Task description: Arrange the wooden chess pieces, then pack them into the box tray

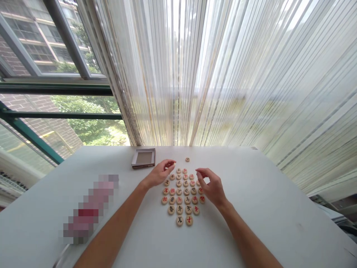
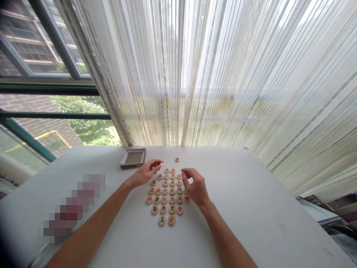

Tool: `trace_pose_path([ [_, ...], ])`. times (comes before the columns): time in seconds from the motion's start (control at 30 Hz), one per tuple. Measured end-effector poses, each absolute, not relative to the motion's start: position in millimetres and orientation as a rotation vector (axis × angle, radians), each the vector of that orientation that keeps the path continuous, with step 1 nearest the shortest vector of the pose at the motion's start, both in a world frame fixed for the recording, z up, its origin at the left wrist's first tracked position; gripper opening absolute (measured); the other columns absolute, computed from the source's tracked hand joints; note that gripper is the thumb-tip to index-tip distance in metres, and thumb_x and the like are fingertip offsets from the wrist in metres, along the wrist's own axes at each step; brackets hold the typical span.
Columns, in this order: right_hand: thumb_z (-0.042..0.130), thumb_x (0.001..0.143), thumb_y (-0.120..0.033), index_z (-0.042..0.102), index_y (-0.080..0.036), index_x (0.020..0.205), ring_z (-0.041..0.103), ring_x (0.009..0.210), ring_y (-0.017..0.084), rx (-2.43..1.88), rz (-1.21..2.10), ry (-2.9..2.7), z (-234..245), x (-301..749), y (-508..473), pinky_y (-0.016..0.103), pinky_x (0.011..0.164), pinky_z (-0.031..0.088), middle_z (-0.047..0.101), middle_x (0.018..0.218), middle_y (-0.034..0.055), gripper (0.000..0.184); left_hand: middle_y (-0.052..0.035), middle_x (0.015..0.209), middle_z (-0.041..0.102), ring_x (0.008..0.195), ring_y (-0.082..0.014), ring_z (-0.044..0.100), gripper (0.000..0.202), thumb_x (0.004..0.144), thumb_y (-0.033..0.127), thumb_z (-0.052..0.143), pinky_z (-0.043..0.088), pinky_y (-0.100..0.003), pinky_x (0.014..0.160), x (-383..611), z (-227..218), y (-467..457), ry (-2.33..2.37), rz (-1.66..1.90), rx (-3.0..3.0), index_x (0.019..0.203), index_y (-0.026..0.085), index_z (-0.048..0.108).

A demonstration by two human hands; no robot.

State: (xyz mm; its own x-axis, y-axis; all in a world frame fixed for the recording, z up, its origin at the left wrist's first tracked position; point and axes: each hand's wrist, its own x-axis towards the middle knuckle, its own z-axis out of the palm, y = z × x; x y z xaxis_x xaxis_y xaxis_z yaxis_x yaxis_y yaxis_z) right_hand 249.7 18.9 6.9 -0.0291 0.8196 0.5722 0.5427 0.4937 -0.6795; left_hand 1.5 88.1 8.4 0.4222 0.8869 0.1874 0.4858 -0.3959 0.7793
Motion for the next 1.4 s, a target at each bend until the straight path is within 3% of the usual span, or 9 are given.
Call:
trace_pose_path([
  [0.17,0.055,0.093,-0.021,0.064,-0.023,0.111,0.066,0.086,0.018,-0.979,0.362,-1.810,15.2,228.4,-0.8,0.032,0.078,0.057,0.066,0.101,0.0073,0.021,-0.0109,0.109,0.063,0.090,-0.0177,0.060,0.046,0.089,0.049,0.060,0.049,-0.029,0.078,15.8,9.2,31.1,0.748,0.891,1.288,0.122,0.016,0.059],
  [0.3,0.060,0.090,-0.019,0.063,-0.027,0.117,0.063,0.102,0.022,-0.901,0.290,-1.870,17.3,217.5,-12.4,0.037,0.090,0.055,0.064,0.110,0.0082,0.029,-0.0098,0.106,0.062,0.085,-0.0157,0.058,0.042,0.083,0.045,0.069,0.047,-0.029,0.078,22.0,9.7,10.4,0.619,0.903,1.063,0.115,0.018,0.064],
  [0.47,0.064,0.088,-0.017,0.063,-0.029,0.119,0.060,0.108,0.024,-0.854,0.250,-1.946,15.8,214.7,-12.9,0.042,0.094,0.054,0.065,0.111,0.0080,0.034,-0.0063,0.092,0.059,0.077,-0.0122,0.053,0.040,0.085,0.044,0.067,0.044,-0.024,0.071,22.9,8.8,4.6,0.582,0.853,1.013,0.115,0.018,0.065],
  [0.63,0.063,0.089,-0.016,0.064,-0.030,0.119,0.062,0.107,0.024,-0.816,0.228,-1.979,16.3,212.5,-11.8,0.044,0.096,0.053,0.067,0.114,0.0072,0.033,-0.0023,0.078,0.052,0.068,-0.0117,0.048,0.051,0.085,0.055,0.061,0.041,-0.024,0.065,21.3,3.7,3.5,0.709,0.815,1.137,0.118,0.016,0.063],
  [0.83,0.059,0.091,-0.015,0.063,-0.028,0.120,0.065,0.104,0.022,-0.829,0.284,-1.965,16.2,209.3,-12.7,0.040,0.091,0.056,0.070,0.110,0.0066,0.032,0.0017,0.063,0.050,0.056,-0.0099,0.040,0.049,0.091,0.056,0.051,0.034,-0.023,0.054,11.6,12.2,10.8,0.817,0.753,1.401,0.106,0.013,0.069],
  [0.93,0.057,0.092,-0.016,0.063,-0.027,0.120,0.065,0.104,0.022,-0.900,0.304,-1.893,14.5,214.5,-8.7,0.038,0.092,0.056,0.067,0.112,0.0076,0.031,-0.0036,0.078,0.063,0.057,-0.0092,0.043,0.047,0.092,0.053,0.049,0.034,-0.022,0.052,-0.5,14.2,21.2,0.879,0.872,1.357,0.111,0.015,0.068],
  [1.03,0.056,0.092,-0.016,0.063,-0.026,0.119,0.067,0.097,0.020,-0.952,0.330,-1.843,13.0,220.4,-3.7,0.037,0.090,0.056,0.065,0.112,0.0083,0.029,-0.0099,0.098,0.066,0.060,-0.0089,0.045,0.044,0.093,0.050,0.049,0.034,-0.021,0.051,-13.1,13.1,31.5,0.942,0.994,1.279,0.113,0.014,0.067],
  [1.3,0.057,0.093,-0.019,0.063,-0.025,0.117,0.067,0.085,0.018,-0.965,0.392,-1.831,11.6,222.4,-1.1,0.034,0.083,0.059,0.064,0.109,0.0075,0.026,-0.0071,0.089,0.068,0.055,-0.0061,0.042,0.039,0.089,0.045,0.059,0.033,-0.019,0.048,-13.7,10.8,30.7,0.960,0.980,1.287,0.112,0.014,0.067],
  [1.4,0.060,0.092,-0.019,0.062,-0.026,0.118,0.067,0.081,0.016,-0.946,0.410,-1.845,10.4,219.2,-3.9,0.032,0.079,0.060,0.064,0.109,0.0070,0.028,-0.0086,0.096,0.070,0.057,-0.0075,0.048,0.038,0.087,0.044,0.063,0.039,-0.020,0.050,-2.5,10.5,22.5,0.925,0.932,1.336,0.110,0.015,0.067],
])
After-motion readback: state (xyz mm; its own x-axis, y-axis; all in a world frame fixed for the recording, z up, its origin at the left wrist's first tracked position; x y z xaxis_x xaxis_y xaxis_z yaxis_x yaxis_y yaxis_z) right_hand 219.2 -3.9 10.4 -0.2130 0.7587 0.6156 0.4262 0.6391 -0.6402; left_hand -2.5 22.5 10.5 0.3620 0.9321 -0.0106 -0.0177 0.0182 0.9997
